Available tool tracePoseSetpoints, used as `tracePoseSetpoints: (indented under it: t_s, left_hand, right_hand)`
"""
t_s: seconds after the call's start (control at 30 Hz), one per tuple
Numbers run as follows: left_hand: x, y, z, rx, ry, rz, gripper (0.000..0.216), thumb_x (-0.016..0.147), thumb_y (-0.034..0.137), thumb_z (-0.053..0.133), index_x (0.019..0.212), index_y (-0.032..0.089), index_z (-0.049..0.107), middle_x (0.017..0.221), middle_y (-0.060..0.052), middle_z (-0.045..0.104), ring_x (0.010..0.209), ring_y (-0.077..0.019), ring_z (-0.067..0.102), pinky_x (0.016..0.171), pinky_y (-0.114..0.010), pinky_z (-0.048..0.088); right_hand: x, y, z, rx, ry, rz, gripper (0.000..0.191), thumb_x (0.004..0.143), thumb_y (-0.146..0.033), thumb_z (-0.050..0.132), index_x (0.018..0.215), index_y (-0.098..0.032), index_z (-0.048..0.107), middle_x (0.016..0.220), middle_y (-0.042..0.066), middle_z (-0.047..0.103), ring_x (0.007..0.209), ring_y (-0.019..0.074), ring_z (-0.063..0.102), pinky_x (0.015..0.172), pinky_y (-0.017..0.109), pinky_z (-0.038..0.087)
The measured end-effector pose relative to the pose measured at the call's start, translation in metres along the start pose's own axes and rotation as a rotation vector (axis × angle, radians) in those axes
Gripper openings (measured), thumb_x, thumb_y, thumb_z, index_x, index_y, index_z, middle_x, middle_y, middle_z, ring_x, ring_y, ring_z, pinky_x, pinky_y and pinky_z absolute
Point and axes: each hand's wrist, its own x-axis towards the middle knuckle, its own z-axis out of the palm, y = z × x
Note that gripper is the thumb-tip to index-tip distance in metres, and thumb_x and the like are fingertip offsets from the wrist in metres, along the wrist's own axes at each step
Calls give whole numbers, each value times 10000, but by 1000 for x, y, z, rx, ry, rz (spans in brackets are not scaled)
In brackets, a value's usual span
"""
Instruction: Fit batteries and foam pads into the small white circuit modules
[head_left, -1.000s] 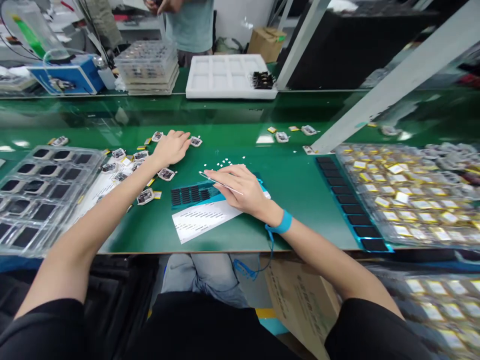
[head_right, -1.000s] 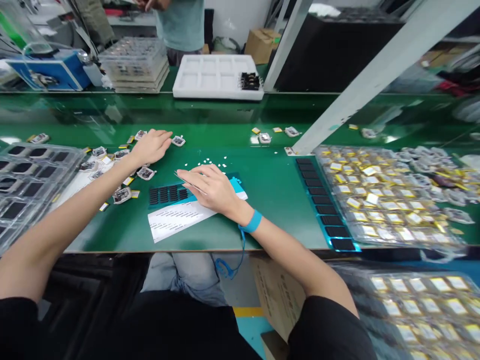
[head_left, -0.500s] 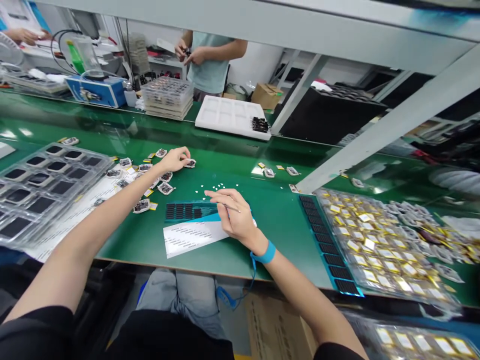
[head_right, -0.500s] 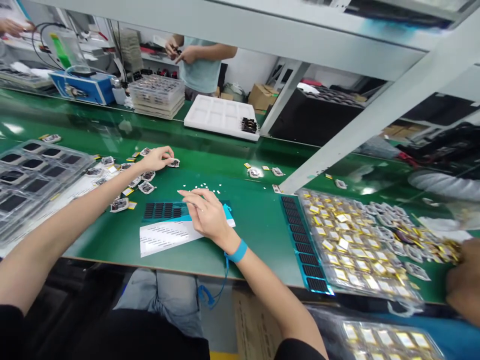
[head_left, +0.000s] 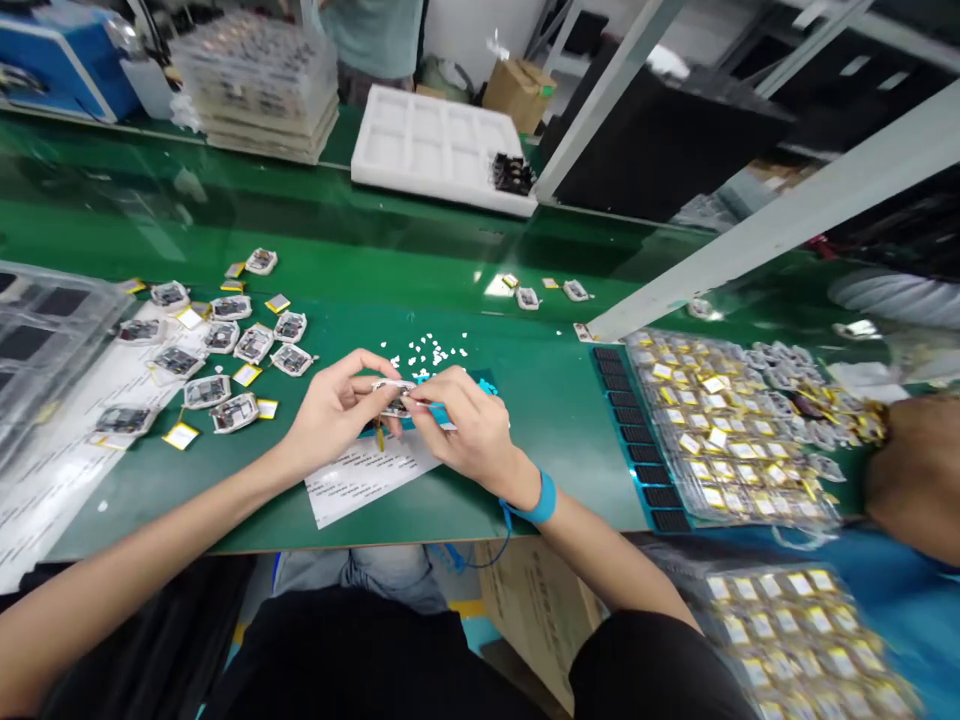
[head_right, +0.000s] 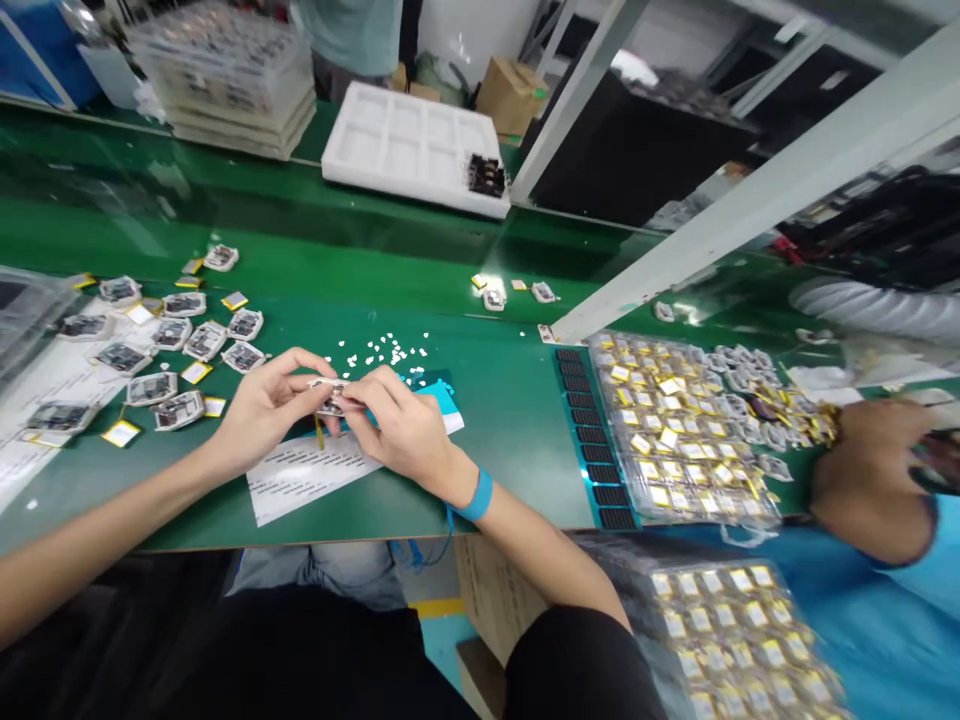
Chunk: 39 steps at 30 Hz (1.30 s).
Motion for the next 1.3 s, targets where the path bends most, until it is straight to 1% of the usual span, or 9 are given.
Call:
tracePoseSetpoints:
  t_s: [0.13, 0.27, 0.4, 0.53, 0.77, 0.93, 1.03, 1.17, 1.3]
  left_hand:
    - [-7, 6, 4, -7, 21, -12, 136, 899, 329, 702, 938, 229, 618, 704, 2, 733, 529, -162, 689, 529, -276, 587]
    - [-8, 7, 5, 1, 86, -38, 99, 896, 321, 710, 959, 252, 676, 761, -12, 770, 553, -181, 711, 524, -293, 604]
    - [-7, 5, 5, 2, 167, -29, 69, 887, 309, 717, 953, 290, 721, 721, 7, 766, 512, -180, 701, 477, -283, 599]
    - [-8, 5, 8, 37, 202, 12, 156, 897, 256, 674, 996, 337, 763, 660, 30, 741, 496, -171, 689, 459, -270, 600]
    - [-12, 2, 10, 191, 254, -6, 196, 901, 248, 655, 1021, 347, 774, 654, 47, 728, 501, -145, 676, 494, -249, 592]
    - [-5, 1, 0, 318, 219, -25, 136, 876, 261, 667, 973, 291, 757, 618, 27, 708, 492, -153, 652, 453, -257, 526]
    - [-2, -1, -3, 341, 176, -23, 116, 859, 254, 665, 950, 257, 737, 552, 32, 653, 428, -132, 562, 392, -242, 430]
    - [-2, 0, -1, 289, 87, -46, 97, 850, 215, 639, 897, 203, 723, 488, 48, 557, 374, -92, 436, 352, -213, 307]
    - [-1, 6, 2, 147, 33, -162, 97, 848, 176, 608, 867, 156, 702, 474, 54, 534, 377, -79, 454, 368, -178, 345]
  right_hand:
    - [-1, -1, -5, -11, -46, -18, 181, 961, -254, 647, 1130, -193, 624, 874, -5, 716, 704, 90, 648, 533, 217, 449]
    - [-1, -1, -8, -65, -67, -39, 48, 977, -195, 608, 1010, -202, 643, 868, -34, 728, 668, 57, 643, 497, 221, 415]
    - [1, -1, -7, -11, -81, 26, 50, 980, -161, 597, 987, -187, 639, 879, -28, 750, 756, 56, 695, 544, 194, 473]
    - [2, -2, -6, -14, -80, 69, 88, 982, -188, 614, 1062, -179, 651, 908, -4, 773, 750, 76, 709, 567, 206, 520]
    - [-2, 5, 0, -10, -146, 64, 103, 999, -163, 576, 1015, -168, 678, 880, -8, 767, 707, 68, 706, 527, 191, 492]
    - [-5, 13, 5, 86, -193, 103, 153, 1011, -143, 537, 1079, -165, 673, 975, 14, 767, 794, 69, 715, 576, 166, 511]
    - [-3, 15, 4, 71, -199, 103, 157, 1010, -114, 522, 1043, -163, 667, 958, 14, 757, 784, 73, 704, 586, 170, 510]
    - [-1, 14, 1, 98, -155, 111, 104, 1002, -149, 561, 1026, -179, 657, 948, 22, 741, 807, 93, 697, 664, 200, 552]
    - [-2, 15, -1, 143, -138, 100, 119, 958, -113, 622, 1046, -180, 667, 959, 16, 747, 848, 90, 707, 608, 184, 528]
